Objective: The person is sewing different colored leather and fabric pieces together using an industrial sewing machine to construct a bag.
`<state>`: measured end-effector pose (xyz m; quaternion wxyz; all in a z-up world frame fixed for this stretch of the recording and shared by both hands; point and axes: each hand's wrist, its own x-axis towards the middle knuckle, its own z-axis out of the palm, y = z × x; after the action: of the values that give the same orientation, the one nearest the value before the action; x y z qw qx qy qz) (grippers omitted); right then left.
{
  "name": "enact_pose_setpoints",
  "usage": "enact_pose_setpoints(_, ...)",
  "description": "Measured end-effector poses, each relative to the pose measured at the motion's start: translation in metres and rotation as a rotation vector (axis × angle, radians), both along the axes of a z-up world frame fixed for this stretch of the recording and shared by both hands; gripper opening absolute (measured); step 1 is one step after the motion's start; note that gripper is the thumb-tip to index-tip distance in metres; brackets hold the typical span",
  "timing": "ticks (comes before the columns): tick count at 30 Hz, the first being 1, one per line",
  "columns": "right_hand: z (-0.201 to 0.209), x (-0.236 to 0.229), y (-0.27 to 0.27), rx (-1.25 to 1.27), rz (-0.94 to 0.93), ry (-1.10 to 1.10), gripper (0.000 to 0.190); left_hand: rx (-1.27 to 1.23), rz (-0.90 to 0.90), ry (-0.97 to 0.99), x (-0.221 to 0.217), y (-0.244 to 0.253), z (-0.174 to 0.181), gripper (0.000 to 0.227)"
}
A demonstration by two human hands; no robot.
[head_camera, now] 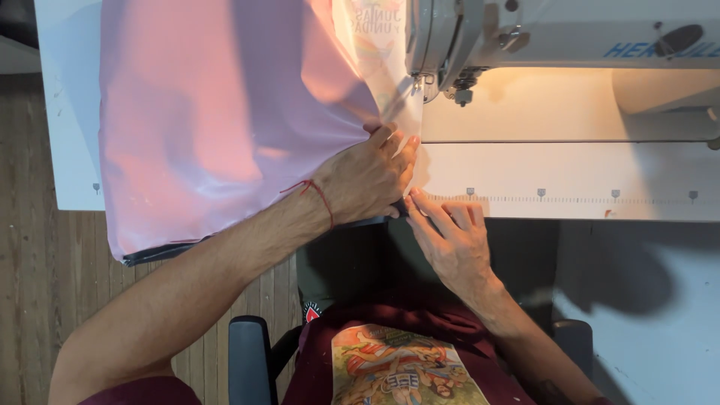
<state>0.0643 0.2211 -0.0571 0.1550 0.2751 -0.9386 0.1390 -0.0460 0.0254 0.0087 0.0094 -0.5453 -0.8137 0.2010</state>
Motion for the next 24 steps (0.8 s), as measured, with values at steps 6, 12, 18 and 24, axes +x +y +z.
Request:
enact_pose_setpoints(6,-0.005,-0.002,0.000,0.025,-0.002,0.014,0.032,0.035,-0.026,-0.035,-0.008,-0.006,-0.005,0.089)
enact_pose_setpoints(12,0.000,-0.006,-0.005,0.058,-0.043,0.048,0.032,0.052,-0.020,-0.044,-0.016,-0.009,-0.007,0.090)
enact_pose_setpoints(18,-0.001,-0.013,-0.006,0.066,-0.084,0.050,0.032,0.105,-0.045,-0.009,-0.029,-0.007,-0.004,0.092)
enact_pose_setpoints(24,0.000,-0.016,-0.007,0.084,-0.067,0.043,0.031,0.051,-0.027,-0.109,-0.036,-0.003,-0.008,0.083)
